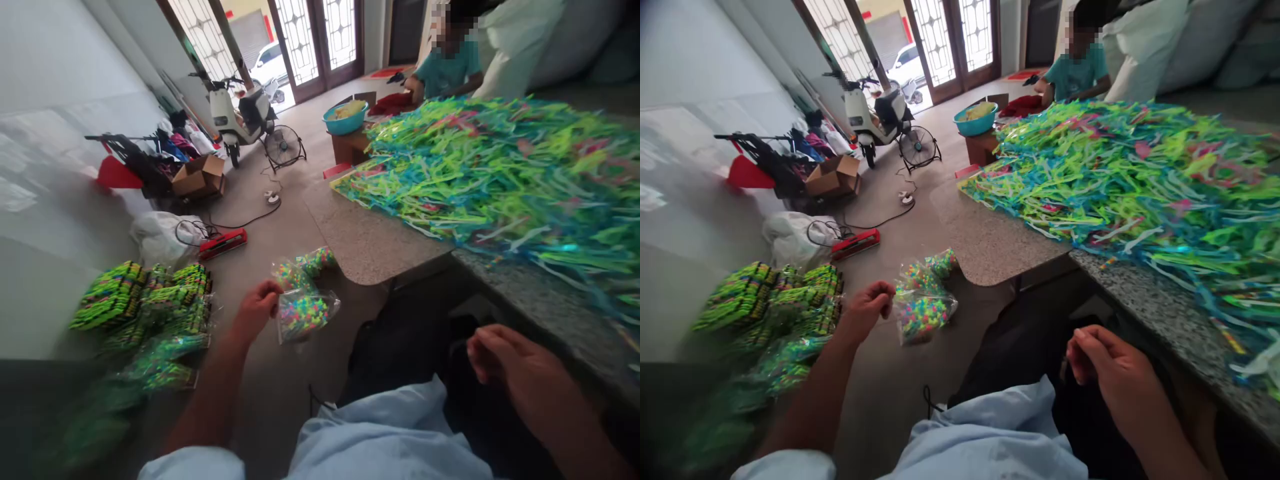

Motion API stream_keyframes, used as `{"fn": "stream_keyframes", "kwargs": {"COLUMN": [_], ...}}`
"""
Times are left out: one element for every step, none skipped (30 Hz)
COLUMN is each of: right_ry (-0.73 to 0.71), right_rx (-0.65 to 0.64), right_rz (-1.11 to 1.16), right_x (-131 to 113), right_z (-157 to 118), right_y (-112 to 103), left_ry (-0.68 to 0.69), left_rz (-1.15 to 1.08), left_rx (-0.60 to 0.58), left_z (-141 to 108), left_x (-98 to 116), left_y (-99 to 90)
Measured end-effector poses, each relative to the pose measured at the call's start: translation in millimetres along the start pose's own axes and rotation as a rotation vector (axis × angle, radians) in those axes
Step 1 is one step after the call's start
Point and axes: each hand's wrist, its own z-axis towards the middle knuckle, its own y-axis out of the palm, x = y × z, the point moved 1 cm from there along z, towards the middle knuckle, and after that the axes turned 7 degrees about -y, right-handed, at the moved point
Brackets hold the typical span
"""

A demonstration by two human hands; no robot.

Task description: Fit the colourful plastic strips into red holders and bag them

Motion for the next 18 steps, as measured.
{"fn": "stream_keyframes", "kwargs": {"right_ry": [0.024,0.044,0.063,0.085,0.108,0.131,0.156,0.180,0.201,0.221,0.240,0.258,0.272,0.283,0.292,0.295,0.293,0.291], "right_rx": [0.002,0.005,0.009,0.011,0.016,0.028,0.043,0.056,0.071,0.089,0.110,0.123,0.139,0.151,0.158,0.158,0.155,0.149], "right_rz": [-0.017,-0.030,-0.037,-0.043,-0.050,-0.058,-0.062,-0.059,-0.054,-0.045,-0.033,-0.021,-0.013,-0.008,-0.001,0.006,0.011,0.014], "right_x": [1.1,2.5,4.3,6.9,10.3,14.3,18.8,23.6,28.5,33.3,37.8,42.1,46.2,50.3,54.4,58.8,63.4,68.4], "right_z": [-0.4,-0.9,-1.5,-1.9,-2.3,-2.6,-2.8,-3.0,-3.1,-3.3,-3.6,-4.0,-4.5,-5.1,-5.8,-6.6,-7.4,-8.3], "right_y": [0.2,0.0,-0.6,-1.6,-3.0,-4.7,-6.8,-8.9,-11.0,-13.1,-15.0,-16.7,-18.2,-19.6,-20.9,-22.1,-23.2,-24.3], "left_ry": [-0.058,-0.122,-0.179,-0.212,-0.249,-0.303,-0.326,-0.342,-0.356,-0.364,-0.372,-0.382,-0.393,-0.407,-0.422,-0.435,-0.443,-0.446], "left_rz": [0.026,0.059,0.104,0.136,0.123,0.084,0.071,0.056,0.036,0.013,-0.017,-0.050,-0.086,-0.122,-0.155,-0.183,-0.207,-0.224], "left_rx": [0.048,0.101,0.163,0.212,0.254,0.302,0.329,0.353,0.375,0.395,0.417,0.442,0.471,0.504,0.539,0.573,0.601,0.621], "left_z": [7.5,14.1,19.7,24.4,28.2,31.4,34.5,37.8,41.6,46.4,52.2,59.1,66.7,74.9,83.2,91.4,99.2,106.3], "left_x": [-17.6,-35.9,-54.5,-72.9,-91.0,-108.6,-124.8,-139.6,-152.8,-164.5,-174.7,-183.5,-191.1,-197.7,-203.3,-207.9,-211.6,-214.3], "left_y": [-11.0,-21.4,-30.8,-38.4,-44.2,-48.1,-49.8,-49.8,-48.3,-45.7,-42.5,-39.0,-35.5,-32.3,-29.5,-27.2,-25.4,-24.3]}}
